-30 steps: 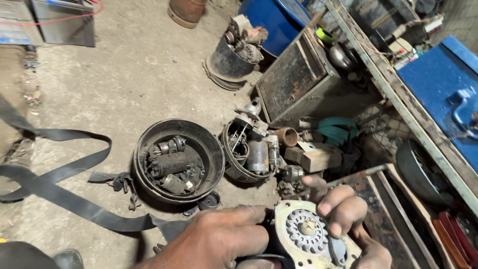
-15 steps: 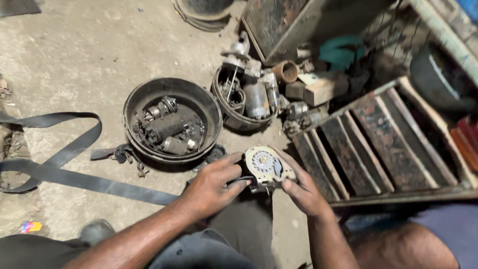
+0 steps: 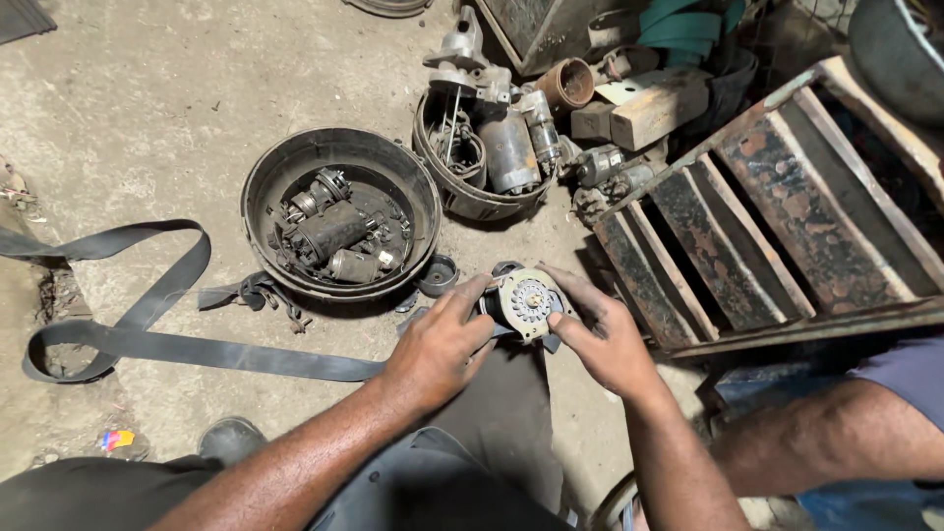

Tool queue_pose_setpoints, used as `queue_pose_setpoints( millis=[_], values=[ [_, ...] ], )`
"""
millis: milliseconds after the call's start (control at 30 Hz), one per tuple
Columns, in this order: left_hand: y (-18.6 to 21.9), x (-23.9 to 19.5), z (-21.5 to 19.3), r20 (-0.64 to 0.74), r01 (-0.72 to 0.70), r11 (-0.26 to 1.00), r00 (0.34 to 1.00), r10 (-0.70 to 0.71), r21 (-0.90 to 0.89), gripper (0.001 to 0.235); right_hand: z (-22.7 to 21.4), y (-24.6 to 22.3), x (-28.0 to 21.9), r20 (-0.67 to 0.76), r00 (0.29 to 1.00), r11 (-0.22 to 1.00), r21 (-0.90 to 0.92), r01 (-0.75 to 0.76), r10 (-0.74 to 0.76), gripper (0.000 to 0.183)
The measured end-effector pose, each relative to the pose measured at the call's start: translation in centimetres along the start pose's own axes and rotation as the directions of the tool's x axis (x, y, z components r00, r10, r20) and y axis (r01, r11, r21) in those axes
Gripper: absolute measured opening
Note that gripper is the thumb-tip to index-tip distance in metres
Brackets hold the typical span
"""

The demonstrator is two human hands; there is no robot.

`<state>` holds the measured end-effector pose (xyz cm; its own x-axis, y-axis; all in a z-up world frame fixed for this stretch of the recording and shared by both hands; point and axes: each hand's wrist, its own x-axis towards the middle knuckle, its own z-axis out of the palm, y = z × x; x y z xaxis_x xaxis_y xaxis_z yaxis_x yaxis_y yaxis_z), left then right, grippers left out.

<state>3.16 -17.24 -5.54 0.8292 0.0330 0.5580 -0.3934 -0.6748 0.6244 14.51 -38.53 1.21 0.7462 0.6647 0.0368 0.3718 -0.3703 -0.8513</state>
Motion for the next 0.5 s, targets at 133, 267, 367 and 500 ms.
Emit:
queue_pose_setpoints(
  millis=[133,267,367,500],
  values=[
    [0.0,0.1,0.0,0.017,0.005,1.000,1.000,-0.005,0.005,0.024,1.0,-1.2,-0.4,-0.073,0.995,0.996,-0.069,0.055,-0.060,0.050],
    [0.0,0.2,-0.3,0.023,0.004,1.000,1.000,-0.004,0.016,0.023,2.4,-2.2,-0.5,-0.165,0.979,0.978,-0.194,0.083,-0.116,0.047],
    [0.0,0.2,-0.5,0.054,0.017,1.000,0.998,-0.018,0.019,0.022,3.0,-2.5,-0.1,-0.211,0.970,0.979,-0.184,0.086,-0.124,0.045],
    [0.0,0.2,-0.8,0.044,0.009,1.000,0.999,-0.009,0.001,0.021,3.6,-2.5,0.0,-0.245,0.964,0.992,-0.097,0.080,-0.101,0.045]
  ],
)
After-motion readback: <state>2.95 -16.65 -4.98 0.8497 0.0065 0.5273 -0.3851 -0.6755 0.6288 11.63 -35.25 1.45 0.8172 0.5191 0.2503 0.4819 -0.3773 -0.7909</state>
